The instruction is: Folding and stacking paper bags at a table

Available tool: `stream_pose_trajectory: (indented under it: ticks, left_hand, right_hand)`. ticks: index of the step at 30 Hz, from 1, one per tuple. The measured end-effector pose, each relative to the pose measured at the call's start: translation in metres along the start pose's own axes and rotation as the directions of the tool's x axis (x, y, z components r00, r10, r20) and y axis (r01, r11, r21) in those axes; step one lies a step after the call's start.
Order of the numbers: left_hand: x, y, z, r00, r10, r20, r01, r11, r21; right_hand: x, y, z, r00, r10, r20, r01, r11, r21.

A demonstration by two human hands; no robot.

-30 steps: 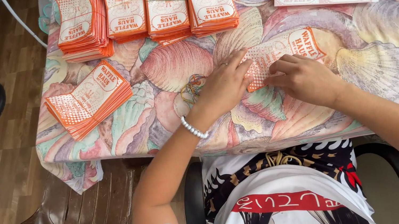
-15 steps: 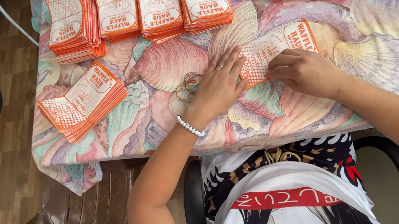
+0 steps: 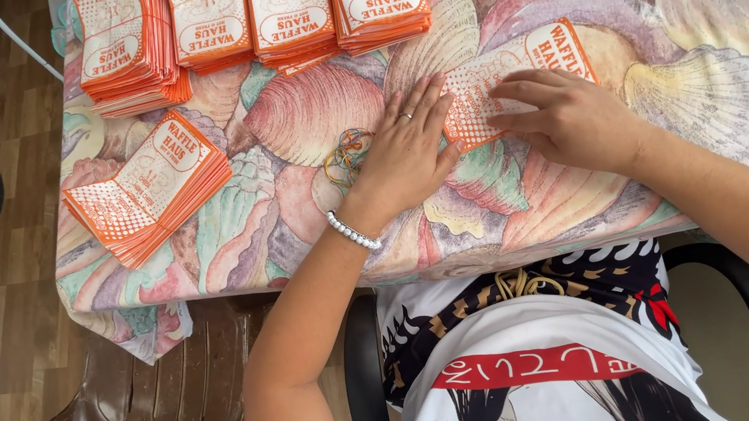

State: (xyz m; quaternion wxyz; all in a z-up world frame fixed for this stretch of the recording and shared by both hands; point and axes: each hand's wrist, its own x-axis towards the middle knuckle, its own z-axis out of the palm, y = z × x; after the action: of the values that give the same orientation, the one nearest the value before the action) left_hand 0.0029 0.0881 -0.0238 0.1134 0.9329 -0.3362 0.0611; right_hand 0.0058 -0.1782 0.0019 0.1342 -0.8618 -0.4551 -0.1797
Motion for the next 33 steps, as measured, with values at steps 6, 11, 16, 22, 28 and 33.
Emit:
stream_pose_trajectory:
  ticks: [6,11,16,22,28,33]
  left_hand:
    - [0.000,0.001,-0.001,1.000,0.010,0.008,-0.010,0.999,0.051]
    - [0.001,0.000,-0.001,1.000,0.011,-0.001,-0.011,0.995,0.097]
    - [0.000,0.001,0.002,1.000,0.004,0.001,-0.005,0.992,0.129]
    - [0.000,0.004,-0.001,1.000,-0.014,0.025,0.010,0.988,0.154]
    - [0.001,0.001,0.002,0.999,-0.022,0.043,0.015,0.987,0.158]
    - [0.002,0.000,0.001,1.000,-0.001,0.007,0.000,0.988,0.152]
  right_hand:
    - [-0.001,0.007,0.001,1.000,0.010,-0.012,-0.009,0.996,0.085]
    - [-0.007,0.014,0.010,1.000,0.002,-0.013,0.000,0.993,0.116]
    - [-0.014,0.021,0.022,1.000,0.008,0.018,-0.010,0.995,0.102]
    - [-0.014,0.015,0.016,0.999,-0.043,0.002,0.043,0.998,0.050]
    - [-0.012,0.012,0.014,0.999,-0.036,0.012,0.035,0.997,0.062]
    - [-0.009,0.007,0.009,0.998,-0.034,0.053,0.033,0.999,0.033]
